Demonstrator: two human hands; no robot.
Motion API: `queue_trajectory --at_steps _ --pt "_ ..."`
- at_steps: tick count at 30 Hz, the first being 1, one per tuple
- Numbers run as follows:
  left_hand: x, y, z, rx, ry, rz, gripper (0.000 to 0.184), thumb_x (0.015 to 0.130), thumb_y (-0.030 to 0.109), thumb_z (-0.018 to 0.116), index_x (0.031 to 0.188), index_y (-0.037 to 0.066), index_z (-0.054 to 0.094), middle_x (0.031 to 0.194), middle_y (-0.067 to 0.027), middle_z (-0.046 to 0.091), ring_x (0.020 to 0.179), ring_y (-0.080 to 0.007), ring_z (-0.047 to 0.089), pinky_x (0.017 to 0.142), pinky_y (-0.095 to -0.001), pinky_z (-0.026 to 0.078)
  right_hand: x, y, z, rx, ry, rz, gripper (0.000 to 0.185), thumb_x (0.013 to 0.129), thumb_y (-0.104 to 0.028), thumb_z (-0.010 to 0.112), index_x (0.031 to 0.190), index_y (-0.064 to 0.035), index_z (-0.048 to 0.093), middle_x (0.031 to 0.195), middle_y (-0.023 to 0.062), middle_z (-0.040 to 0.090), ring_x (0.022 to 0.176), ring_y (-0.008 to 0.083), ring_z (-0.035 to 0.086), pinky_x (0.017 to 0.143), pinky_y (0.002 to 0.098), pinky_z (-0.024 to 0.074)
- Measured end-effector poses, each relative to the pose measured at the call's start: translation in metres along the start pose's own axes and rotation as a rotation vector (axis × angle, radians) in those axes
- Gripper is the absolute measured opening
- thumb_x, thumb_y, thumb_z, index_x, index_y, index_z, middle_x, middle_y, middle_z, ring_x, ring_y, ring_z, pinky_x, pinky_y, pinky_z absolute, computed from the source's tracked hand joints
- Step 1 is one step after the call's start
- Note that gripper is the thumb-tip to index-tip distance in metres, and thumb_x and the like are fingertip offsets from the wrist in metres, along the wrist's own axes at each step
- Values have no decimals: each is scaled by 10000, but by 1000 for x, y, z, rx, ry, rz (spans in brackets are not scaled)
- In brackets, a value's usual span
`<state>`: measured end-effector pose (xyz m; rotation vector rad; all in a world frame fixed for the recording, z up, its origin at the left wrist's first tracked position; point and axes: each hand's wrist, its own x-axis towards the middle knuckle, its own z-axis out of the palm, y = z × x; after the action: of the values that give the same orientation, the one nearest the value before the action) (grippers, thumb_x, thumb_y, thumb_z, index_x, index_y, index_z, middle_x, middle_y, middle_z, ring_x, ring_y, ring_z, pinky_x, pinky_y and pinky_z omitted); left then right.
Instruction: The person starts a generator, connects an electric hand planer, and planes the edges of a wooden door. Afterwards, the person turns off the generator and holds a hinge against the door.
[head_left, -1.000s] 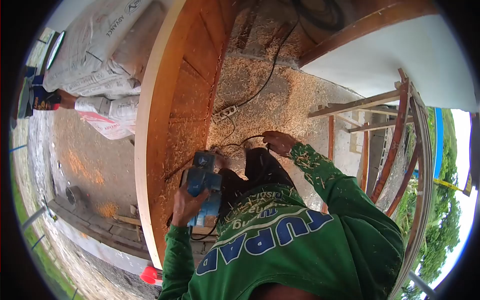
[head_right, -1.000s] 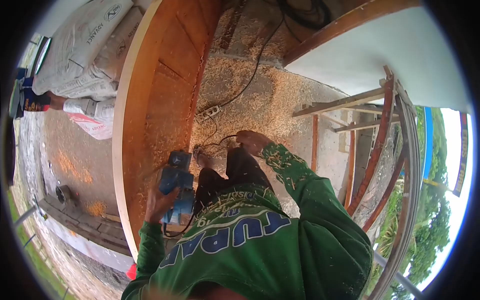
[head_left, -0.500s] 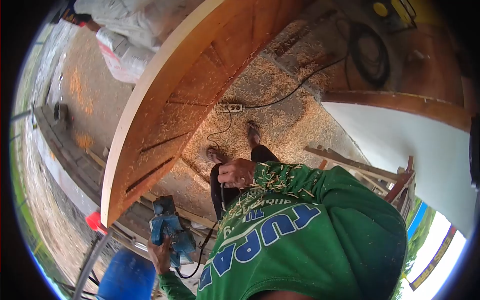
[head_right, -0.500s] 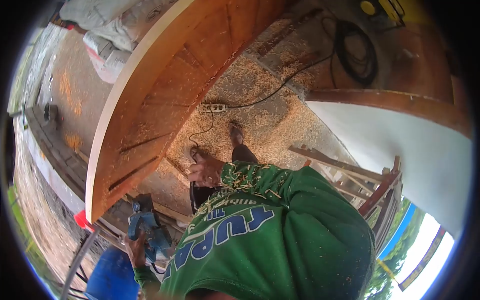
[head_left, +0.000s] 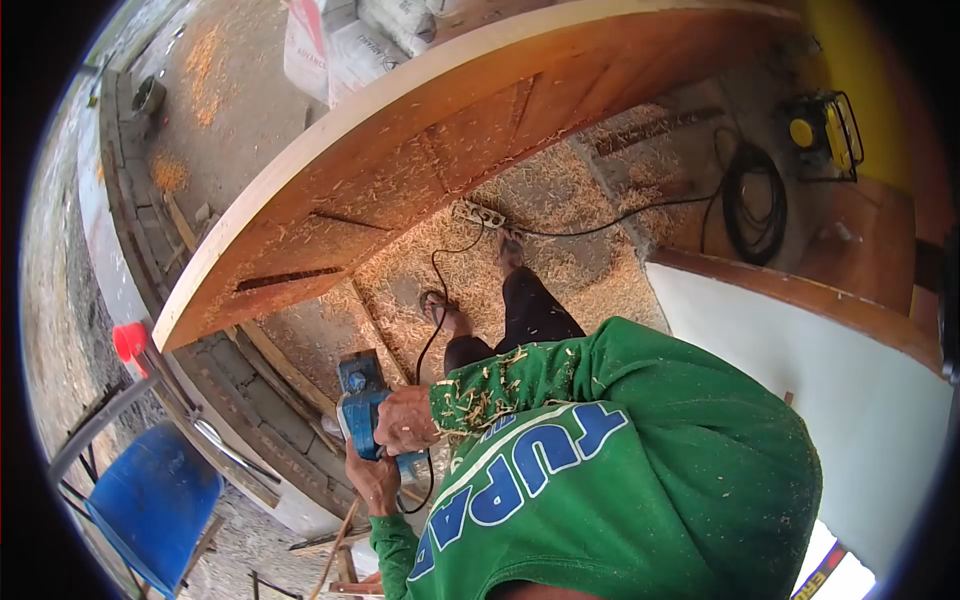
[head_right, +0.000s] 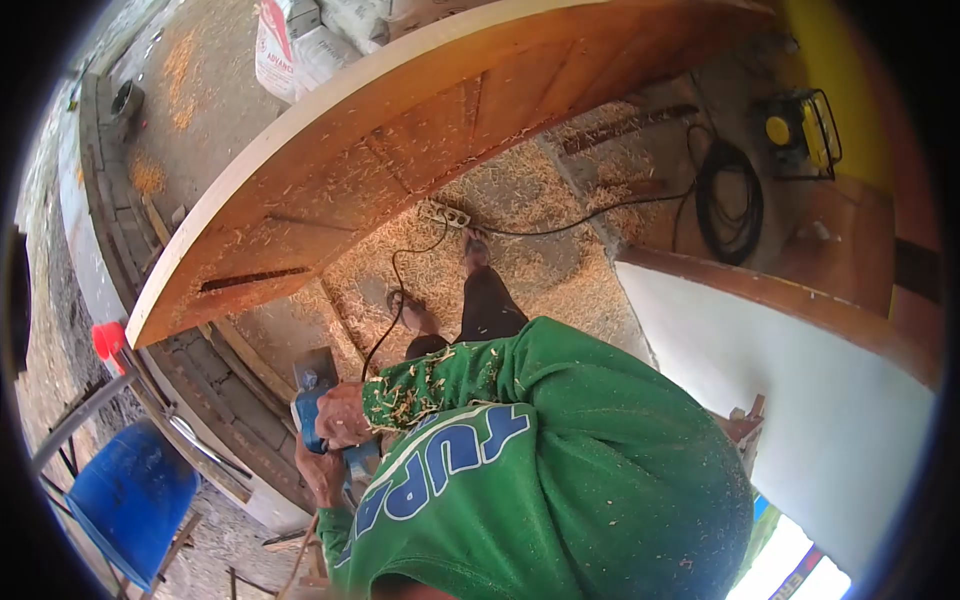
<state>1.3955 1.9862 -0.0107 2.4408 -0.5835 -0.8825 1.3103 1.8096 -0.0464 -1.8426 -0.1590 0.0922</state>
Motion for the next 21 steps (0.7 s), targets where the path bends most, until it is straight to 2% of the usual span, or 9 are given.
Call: queue_trajectory --at_steps 2,4,5,6,7,9,14,18,21 --pt "-14 -13 2 -34 44 -55 289 705 107 647 952 -16 558 834 -152 612 717 -270 598 648 -367 477 -9 18 -6 50 206 55 251 801 -313 615 748 -68 616 721 111 632 730 246 651 592 400 512" --pt "-32 0 -4 -41 88 -262 298 693 89 621 960 -29 557 842 -144 614 749 -275 594 680 -362 473 -31 58 -28 183 382 299 268 839 -323 592 773 -65 622 787 110 650 763 234 661 644 370 529" --pt "-41 10 -7 -44 108 -369 304 687 79 609 964 -35 556 847 -140 616 765 -278 592 697 -360 471 -47 93 -41 290 449 524 275 861 -324 575 787 -64 622 827 108 656 775 231 663 676 349 535" --pt "-52 10 -8 -88 174 -346 345 674 84 604 990 -44 557 857 -135 616 791 -263 585 728 -351 465 -63 176 -16 119 602 650 242 875 -302 564 849 -74 641 872 103 655 809 232 662 719 317 524" --pt "-67 6 -8 -128 241 -324 386 661 89 599 1017 -54 558 867 -130 617 816 -249 578 760 -343 459 -77 230 -9 65 629 808 233 873 -293 562 839 -74 634 859 102 647 796 231 653 708 318 518" --pt "-97 0 -16 -48 271 -449 462 643 120 603 1071 -52 567 878 -137 617 839 -238 571 805 -328 449 -89 291 -3 51 603 1026 219 871 -275 558 819 -72 621 833 100 630 771 228 637 686 321 507" --pt "-150 20 -44 311 146 -602 425 729 255 589 1029 -46 589 897 -155 619 831 -246 584 754 -365 459 -70 333 7 143 562 1152 192 865 -229 547 769 -68 587 769 94 587 709 221 594 633 328 480" --pt "-180 31 -55 451 58 -529 452 798 364 579 996 -41 607 912 -169 621 825 -252 594 713 -395 467 -80 330 -40 414 745 1119 185 860 -193 539 728 -65 560 718 90 554 659 216 560 589 333 458" --pt "-178 34 -42 394 39 -488 500 849 445 570 971 -38 620 923 -179 622 820 -257 602 683 -417 473 -102 324 -91 673 910 1072 189 857 -166 533 698 -63 540 680 86 528 621 212 535 557 337 442"
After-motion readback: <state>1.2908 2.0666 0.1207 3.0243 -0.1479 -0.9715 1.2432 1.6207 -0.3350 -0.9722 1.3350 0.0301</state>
